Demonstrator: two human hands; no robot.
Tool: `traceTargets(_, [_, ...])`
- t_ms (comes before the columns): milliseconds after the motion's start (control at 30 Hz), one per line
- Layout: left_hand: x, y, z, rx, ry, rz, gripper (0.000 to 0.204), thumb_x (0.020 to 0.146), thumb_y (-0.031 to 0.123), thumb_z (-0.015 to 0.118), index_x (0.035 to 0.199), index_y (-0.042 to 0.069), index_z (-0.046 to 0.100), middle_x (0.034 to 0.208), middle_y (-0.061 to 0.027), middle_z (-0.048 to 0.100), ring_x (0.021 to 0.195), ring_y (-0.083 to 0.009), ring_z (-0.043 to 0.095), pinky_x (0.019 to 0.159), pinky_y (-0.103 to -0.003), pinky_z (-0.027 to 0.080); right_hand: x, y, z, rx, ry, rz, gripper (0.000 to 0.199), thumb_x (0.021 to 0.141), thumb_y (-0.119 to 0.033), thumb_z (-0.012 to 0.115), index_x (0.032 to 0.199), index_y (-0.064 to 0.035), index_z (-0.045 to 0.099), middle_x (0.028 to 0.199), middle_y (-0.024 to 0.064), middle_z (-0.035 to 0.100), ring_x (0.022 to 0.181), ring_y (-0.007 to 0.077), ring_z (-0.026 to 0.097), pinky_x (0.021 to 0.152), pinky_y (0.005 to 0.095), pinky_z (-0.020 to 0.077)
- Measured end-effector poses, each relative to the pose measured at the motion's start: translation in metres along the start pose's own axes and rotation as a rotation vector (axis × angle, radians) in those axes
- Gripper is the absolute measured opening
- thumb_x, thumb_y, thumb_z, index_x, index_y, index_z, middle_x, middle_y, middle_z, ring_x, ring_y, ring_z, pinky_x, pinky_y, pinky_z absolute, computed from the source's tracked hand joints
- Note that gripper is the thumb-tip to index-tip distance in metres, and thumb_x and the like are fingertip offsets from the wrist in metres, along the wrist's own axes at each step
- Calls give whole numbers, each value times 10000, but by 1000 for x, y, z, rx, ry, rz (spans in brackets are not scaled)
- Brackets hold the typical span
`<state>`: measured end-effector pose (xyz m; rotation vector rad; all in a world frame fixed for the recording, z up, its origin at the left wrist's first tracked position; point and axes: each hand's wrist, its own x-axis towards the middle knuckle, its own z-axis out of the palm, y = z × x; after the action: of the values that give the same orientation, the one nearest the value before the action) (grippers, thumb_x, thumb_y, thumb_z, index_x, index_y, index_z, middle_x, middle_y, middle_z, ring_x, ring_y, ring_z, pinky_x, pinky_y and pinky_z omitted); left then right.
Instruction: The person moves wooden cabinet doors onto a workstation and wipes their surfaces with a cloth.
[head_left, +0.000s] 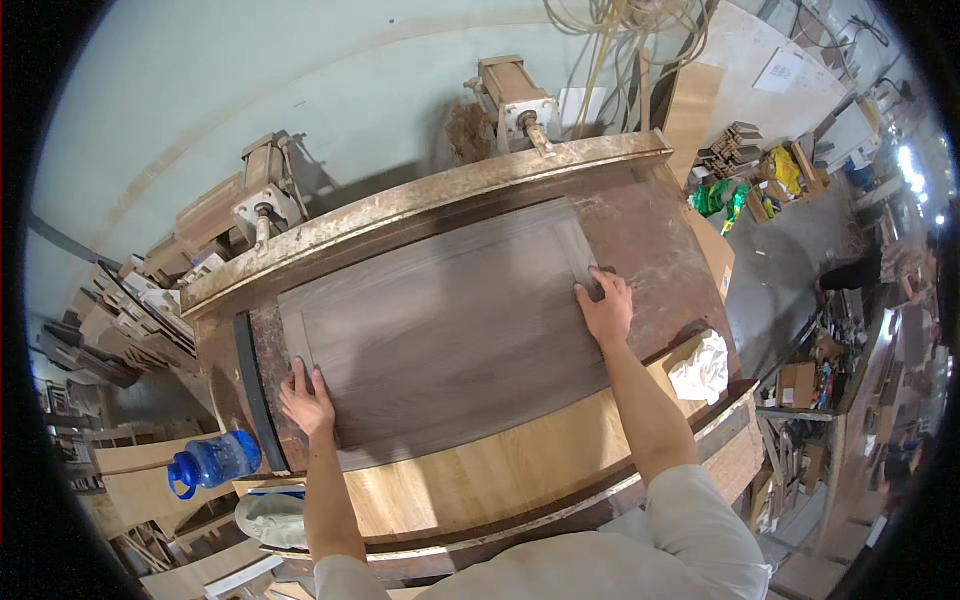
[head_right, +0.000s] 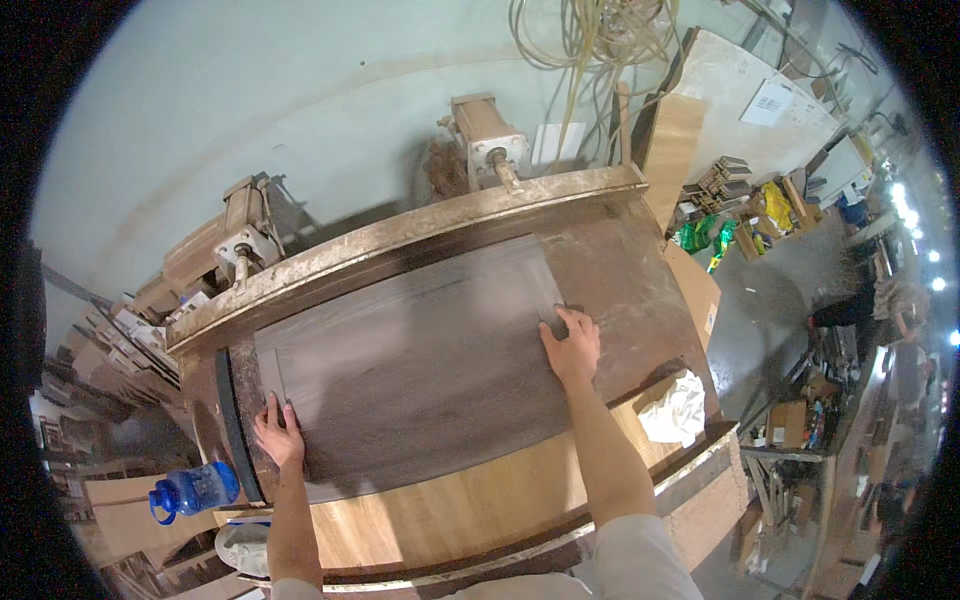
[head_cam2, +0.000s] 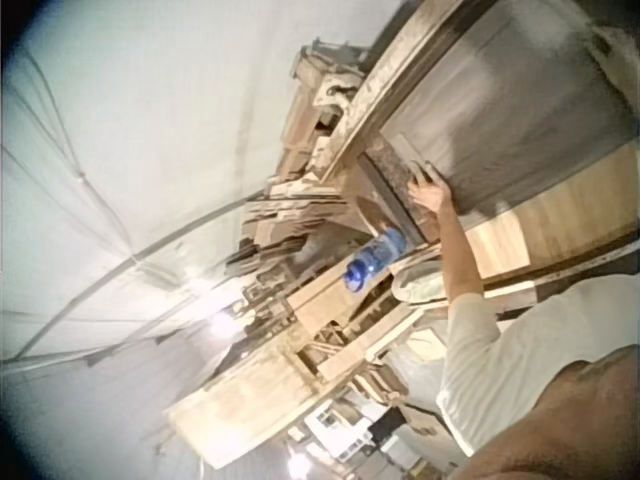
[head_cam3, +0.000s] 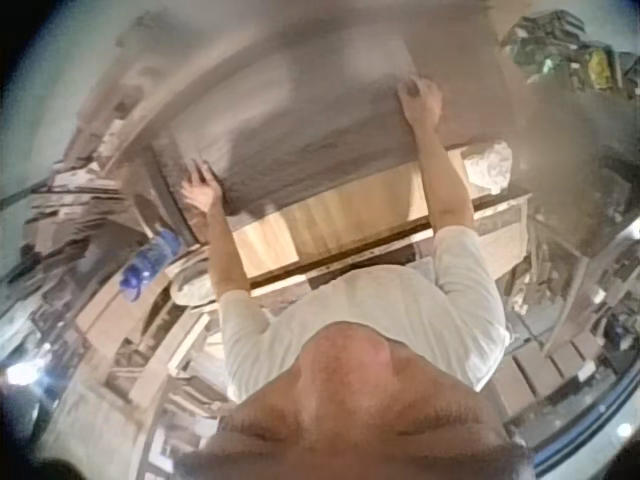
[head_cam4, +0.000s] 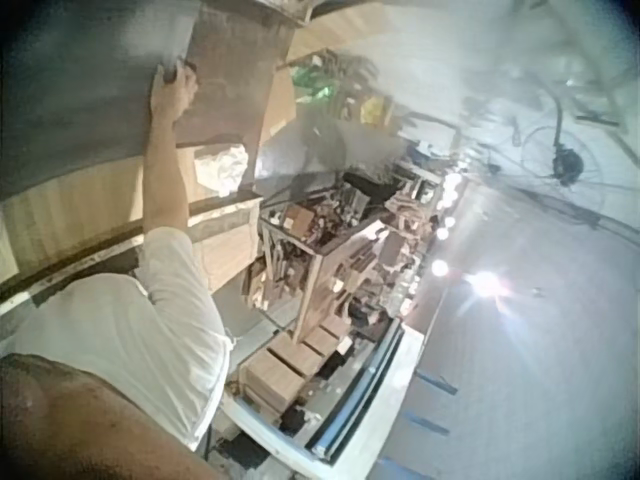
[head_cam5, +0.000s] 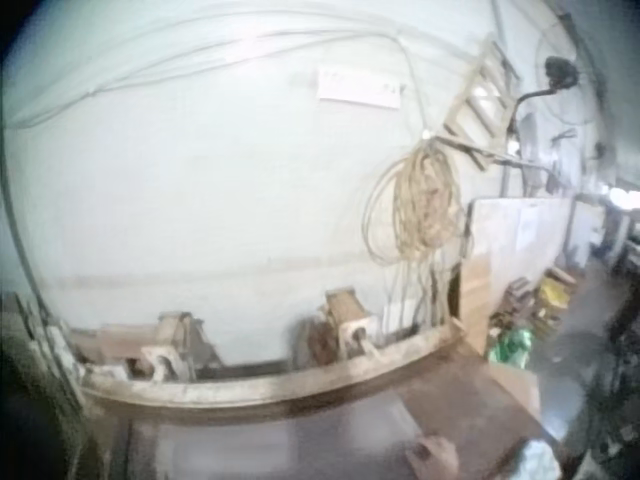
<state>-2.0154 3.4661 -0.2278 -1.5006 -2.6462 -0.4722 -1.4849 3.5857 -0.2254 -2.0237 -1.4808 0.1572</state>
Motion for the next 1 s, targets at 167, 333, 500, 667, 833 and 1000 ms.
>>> traceTargets(167, [1,4,3,-20,20,-11,498,950,480,541,1362,202,581,1204,-134,545,1159,-336,485,1012,-487,354,3,-2,1,-31,5,5,415,776,-336,771,1158,-209,669,1176,35,605,1107,276,556,964,419,455])
traceTargets(333, [-2,4,4,-27,30,0,502,947,485,543,1359,202,584,1198,-135,545,1147,-338,488,1004,-479,360,3,2,0,-21,15,-16,415,776,-338,771,1159,-215,665,1179,34,602,1114,277,553,967,422,454])
traceTargets(500, [-3,3,4,-31,43,7,501,947,489,541,1354,201,589,1190,-134,546,1138,-337,488,999,-479,362,2,0,-2,-8,-8,8,420,784,-339,765,1171,-216,656,1171,36,596,1131,276,542,981,423,442])
traceTargets(667, [-3,7,1,-27,27,-11,502,947,482,547,1349,186,593,1182,-135,553,1137,-338,493,1003,-481,362,1,0,-2,-23,-6,-2,428,786,-339,763,1178,-213,650,1173,35,588,1140,271,535,981,422,435])
traceTargets(833, [0,4,4,-40,44,12,491,943,452,568,1343,169,598,1187,-139,553,1138,-343,498,987,-488,380,3,-4,-3,-72,-20,6,430,789,-345,760,1183,-217,645,1180,34,582,1144,263,532,978,426,433])
traceTargets(1000, [-1,5,-8,-13,45,-19,463,930,399,596,1316,143,616,1182,-175,567,1118,-366,515,960,-486,410,2,-8,4,-82,-37,-5,429,797,-351,754,1185,-205,643,1245,58,579,1175,286,517,998,430,425])
